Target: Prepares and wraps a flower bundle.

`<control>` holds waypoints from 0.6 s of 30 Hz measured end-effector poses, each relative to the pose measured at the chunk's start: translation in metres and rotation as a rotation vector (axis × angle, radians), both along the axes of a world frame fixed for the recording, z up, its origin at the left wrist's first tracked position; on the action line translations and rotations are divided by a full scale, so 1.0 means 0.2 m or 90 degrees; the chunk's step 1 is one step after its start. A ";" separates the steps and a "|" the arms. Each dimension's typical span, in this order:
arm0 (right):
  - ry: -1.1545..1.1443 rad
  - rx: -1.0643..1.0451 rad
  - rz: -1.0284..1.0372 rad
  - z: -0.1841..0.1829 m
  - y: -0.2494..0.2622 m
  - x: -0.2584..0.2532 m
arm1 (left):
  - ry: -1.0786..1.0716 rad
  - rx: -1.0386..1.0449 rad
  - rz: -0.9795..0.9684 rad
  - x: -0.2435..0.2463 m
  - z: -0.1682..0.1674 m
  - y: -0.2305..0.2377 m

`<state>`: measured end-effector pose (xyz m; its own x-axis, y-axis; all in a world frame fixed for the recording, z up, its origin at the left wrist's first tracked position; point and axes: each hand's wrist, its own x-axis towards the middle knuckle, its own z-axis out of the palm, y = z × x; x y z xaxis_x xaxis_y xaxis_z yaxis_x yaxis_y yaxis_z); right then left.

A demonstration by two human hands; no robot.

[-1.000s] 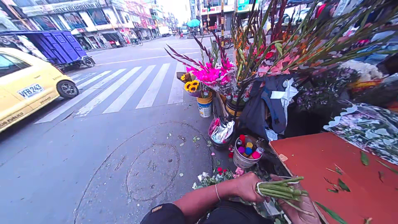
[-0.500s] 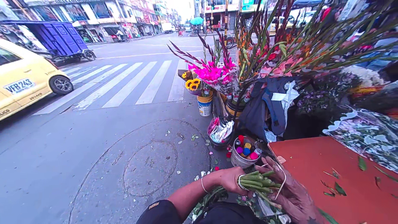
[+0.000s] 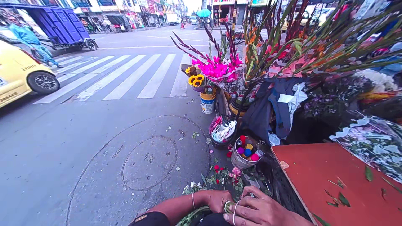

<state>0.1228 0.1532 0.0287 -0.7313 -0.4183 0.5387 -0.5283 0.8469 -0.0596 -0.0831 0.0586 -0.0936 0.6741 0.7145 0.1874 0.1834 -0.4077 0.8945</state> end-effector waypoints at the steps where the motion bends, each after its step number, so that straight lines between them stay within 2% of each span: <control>1: -0.007 0.051 -0.009 0.01 0.01 -0.01 | 0.010 -0.009 0.006 0.00 -0.01 0.01; 4: -0.011 0.126 -0.002 -0.01 0.03 -0.04 | 0.040 -0.027 0.019 -0.03 -0.06 0.03; 6: -0.072 0.137 0.010 0.00 0.05 -0.06 | 0.056 -0.051 0.023 -0.04 -0.07 0.06; 10: -0.406 0.138 0.030 -0.02 0.04 -0.12 | 0.143 -0.124 0.073 -0.07 -0.08 0.10; 11: -0.496 0.172 0.022 -0.02 0.04 -0.14 | 0.175 -0.136 0.097 -0.08 -0.12 0.12; 13: -0.582 0.250 -0.008 -0.04 0.01 -0.16 | 0.239 -0.138 0.153 -0.09 -0.19 0.15; 15: -0.592 0.318 -0.063 -0.10 0.00 -0.12 | 0.302 -0.155 0.217 -0.10 -0.21 0.17; 18: -0.442 0.368 -0.170 -0.20 0.03 0.01 | 0.330 -0.146 0.281 -0.15 -0.17 0.18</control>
<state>0.1240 0.1590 -0.0114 -0.9211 -0.2571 -0.2924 -0.3167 0.9315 0.1787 -0.1123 0.0941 -0.1279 0.2742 0.9241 -0.2661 0.7118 -0.0090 0.7023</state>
